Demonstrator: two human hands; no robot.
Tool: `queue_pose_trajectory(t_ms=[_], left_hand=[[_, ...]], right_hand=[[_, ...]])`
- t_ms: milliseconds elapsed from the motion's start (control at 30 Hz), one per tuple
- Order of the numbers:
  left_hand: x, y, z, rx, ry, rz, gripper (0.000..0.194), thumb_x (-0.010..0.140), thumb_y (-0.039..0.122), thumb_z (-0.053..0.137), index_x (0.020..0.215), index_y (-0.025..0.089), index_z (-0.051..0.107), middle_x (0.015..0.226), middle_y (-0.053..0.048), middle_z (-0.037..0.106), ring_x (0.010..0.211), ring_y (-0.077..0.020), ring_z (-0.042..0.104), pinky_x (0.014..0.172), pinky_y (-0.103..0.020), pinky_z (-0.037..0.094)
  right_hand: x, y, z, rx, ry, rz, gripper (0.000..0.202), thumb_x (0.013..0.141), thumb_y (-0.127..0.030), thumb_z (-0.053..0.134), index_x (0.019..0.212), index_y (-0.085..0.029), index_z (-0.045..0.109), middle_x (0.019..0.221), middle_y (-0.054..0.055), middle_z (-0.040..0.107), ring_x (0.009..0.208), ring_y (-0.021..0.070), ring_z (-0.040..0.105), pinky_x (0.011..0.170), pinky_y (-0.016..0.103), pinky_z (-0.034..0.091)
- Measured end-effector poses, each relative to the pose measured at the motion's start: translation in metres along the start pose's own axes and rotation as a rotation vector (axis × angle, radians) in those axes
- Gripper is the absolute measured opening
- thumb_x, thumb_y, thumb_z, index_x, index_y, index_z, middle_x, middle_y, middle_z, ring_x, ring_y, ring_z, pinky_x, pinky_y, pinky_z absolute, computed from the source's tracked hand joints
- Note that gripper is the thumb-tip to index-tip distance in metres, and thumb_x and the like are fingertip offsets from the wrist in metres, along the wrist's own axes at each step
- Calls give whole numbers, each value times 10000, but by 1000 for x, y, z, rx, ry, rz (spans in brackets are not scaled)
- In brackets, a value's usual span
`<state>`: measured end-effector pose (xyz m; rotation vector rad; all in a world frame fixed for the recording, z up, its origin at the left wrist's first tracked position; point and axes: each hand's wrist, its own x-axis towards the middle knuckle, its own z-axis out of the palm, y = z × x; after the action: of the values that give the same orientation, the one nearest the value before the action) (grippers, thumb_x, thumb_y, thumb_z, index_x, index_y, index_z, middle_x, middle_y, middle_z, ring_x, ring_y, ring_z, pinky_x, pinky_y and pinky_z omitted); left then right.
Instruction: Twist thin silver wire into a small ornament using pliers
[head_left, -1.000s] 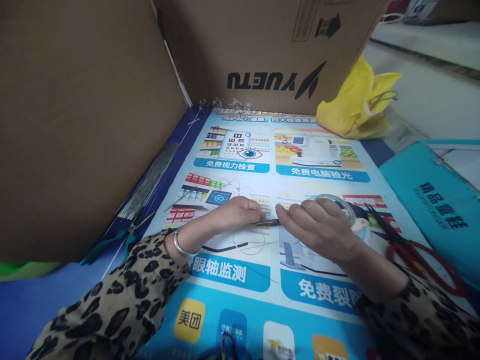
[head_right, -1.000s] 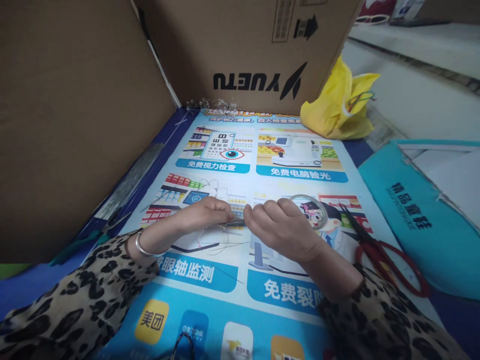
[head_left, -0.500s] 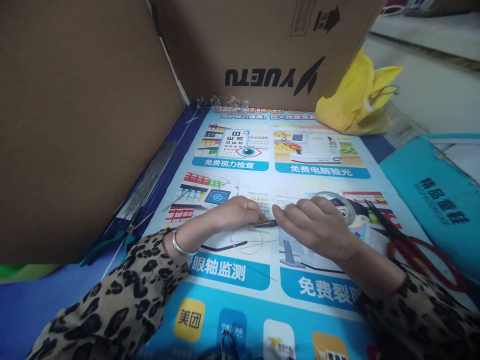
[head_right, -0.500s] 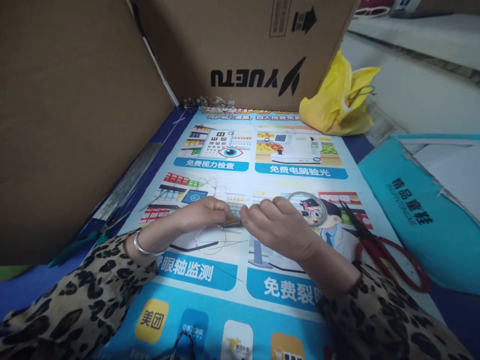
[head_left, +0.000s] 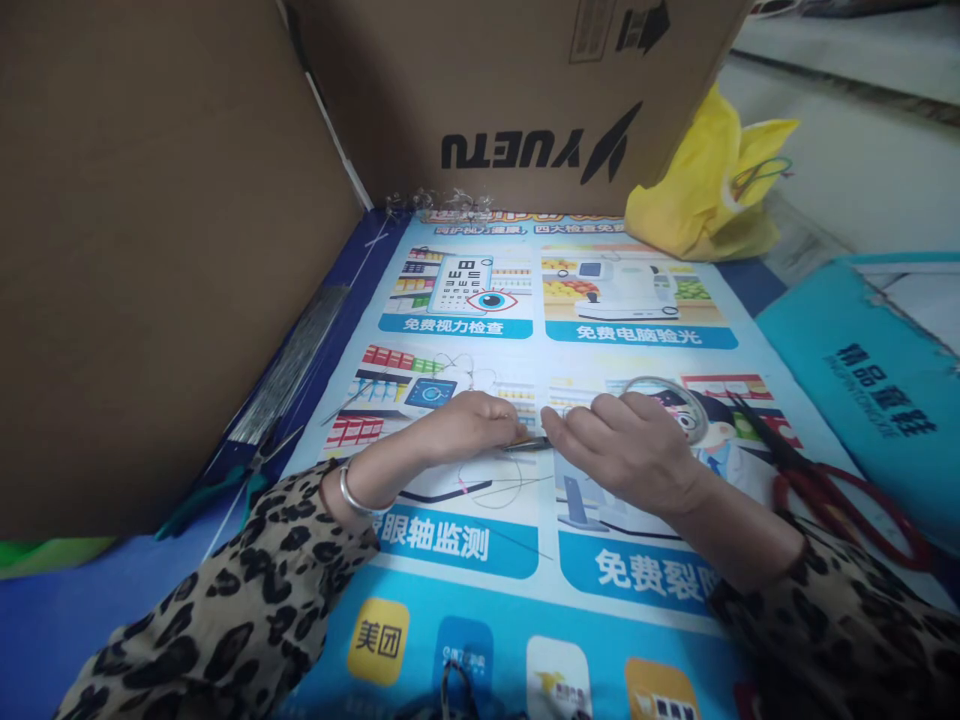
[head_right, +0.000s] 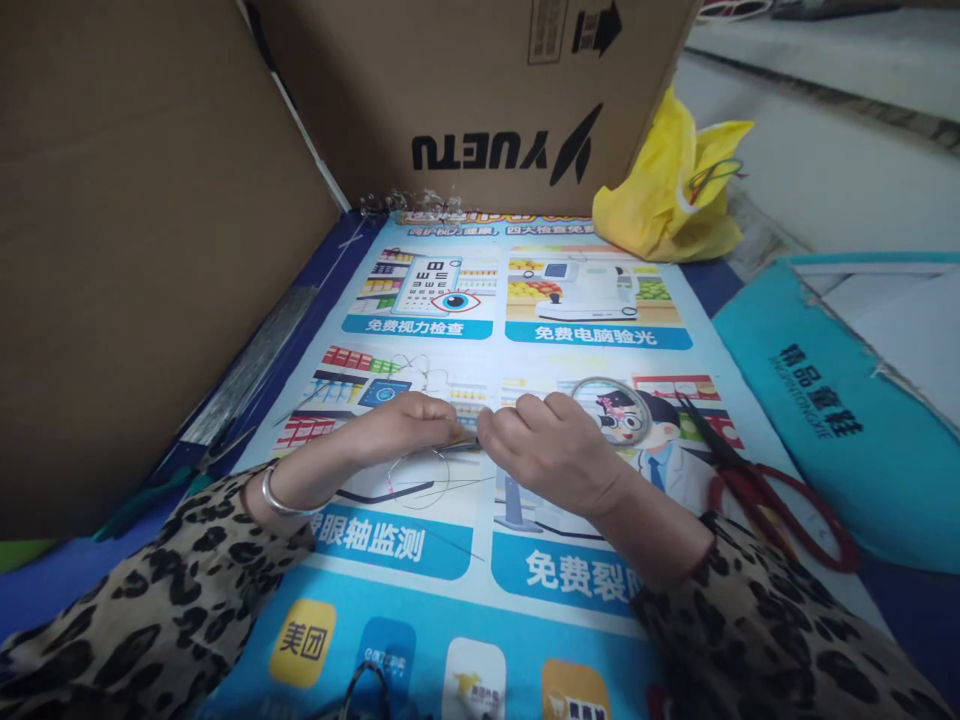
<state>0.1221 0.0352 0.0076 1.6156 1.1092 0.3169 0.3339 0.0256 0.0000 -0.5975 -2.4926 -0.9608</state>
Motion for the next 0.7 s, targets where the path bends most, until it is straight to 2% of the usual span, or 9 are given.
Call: queue_pose_trajectory(t_ms=[200,400,500,700], left_hand=[[-2,5,0,48,37,11,309,763,371,465,538,167,404,527,43,338,526,-83,317,492,-216,246],[-1,3,-1,76,55,40,298,774,360,451,548,165,451,543,36,391,548,-87,351,516,-214,271],[0,0,-2,134,62,42,290,778,347,436,558,163,475,547,31,412,562,-92,372,525,-218,276],[2,0,-3,299,70,56,299,781,334,427,536,161,422,528,40,383,547,-86,357,509,-220,247]], right_hand=[[-1,-1,2,-4,-7,26,71,812,-165,565,851,-183,622,587,-15,492,614,137,327,567,323,189],[-1,-1,2,11,-66,47,93,826,-159,542,851,-181,628,597,-4,504,627,144,339,572,327,191],[-2,0,2,26,-86,33,98,830,-163,538,858,-170,632,610,3,509,636,148,350,578,329,198],[-2,1,2,27,-64,10,109,828,-150,540,882,-160,635,618,5,525,635,148,357,579,327,200]])
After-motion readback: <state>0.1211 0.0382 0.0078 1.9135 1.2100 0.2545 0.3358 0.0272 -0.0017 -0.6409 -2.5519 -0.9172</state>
